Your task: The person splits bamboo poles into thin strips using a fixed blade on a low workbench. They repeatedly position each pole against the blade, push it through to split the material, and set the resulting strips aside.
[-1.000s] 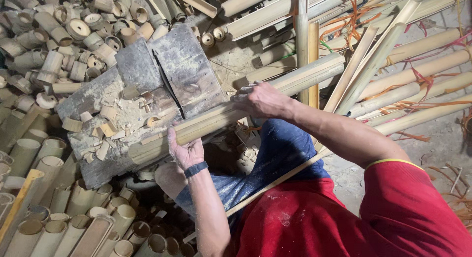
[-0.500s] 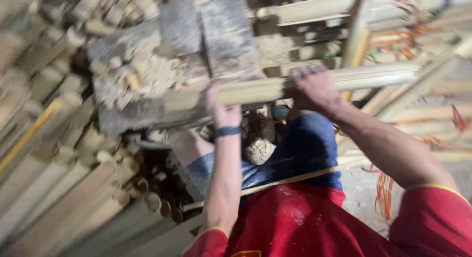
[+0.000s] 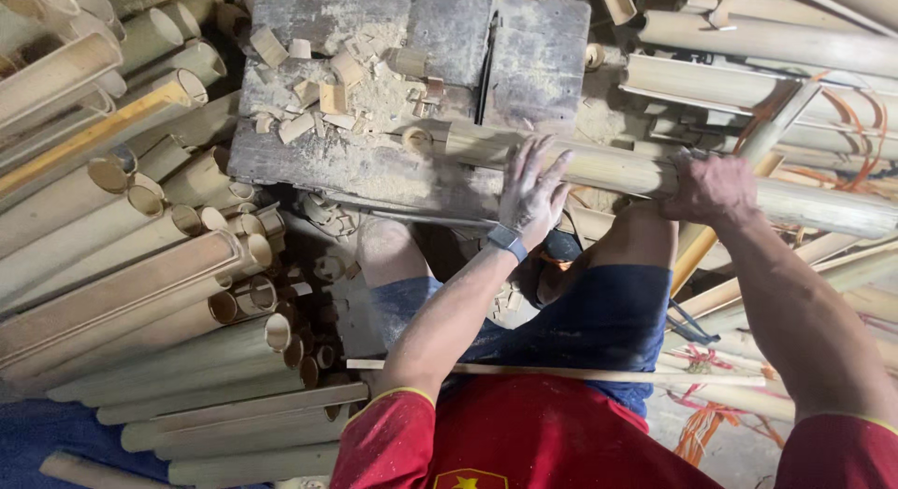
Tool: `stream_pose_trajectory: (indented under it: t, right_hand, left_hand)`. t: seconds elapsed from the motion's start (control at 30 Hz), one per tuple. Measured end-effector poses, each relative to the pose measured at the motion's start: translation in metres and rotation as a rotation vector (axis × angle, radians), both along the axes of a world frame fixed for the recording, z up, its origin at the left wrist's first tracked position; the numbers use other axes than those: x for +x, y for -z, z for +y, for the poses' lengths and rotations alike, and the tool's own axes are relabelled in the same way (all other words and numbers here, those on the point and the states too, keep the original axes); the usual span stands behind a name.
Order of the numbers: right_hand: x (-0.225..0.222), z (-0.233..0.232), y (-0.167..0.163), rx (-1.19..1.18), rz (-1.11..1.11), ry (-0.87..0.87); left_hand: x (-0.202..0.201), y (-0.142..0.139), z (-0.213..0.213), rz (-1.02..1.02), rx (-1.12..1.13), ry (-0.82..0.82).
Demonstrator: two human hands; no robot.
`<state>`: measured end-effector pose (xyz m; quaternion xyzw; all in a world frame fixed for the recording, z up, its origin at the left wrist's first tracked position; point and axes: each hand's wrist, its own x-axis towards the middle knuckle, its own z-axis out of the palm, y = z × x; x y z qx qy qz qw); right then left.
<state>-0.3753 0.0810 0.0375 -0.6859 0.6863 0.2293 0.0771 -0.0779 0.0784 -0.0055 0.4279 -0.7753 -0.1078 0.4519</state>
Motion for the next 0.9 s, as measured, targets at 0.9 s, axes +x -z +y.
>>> stream_pose_trajectory:
  t: [0.9]
  right_hand:
    - [-0.017, -0.038, 0.025, -0.005, 0.023, -0.092]
  left_hand:
    - [-0.002, 0.036, -0.032, -0.173, 0.209, 0.02]
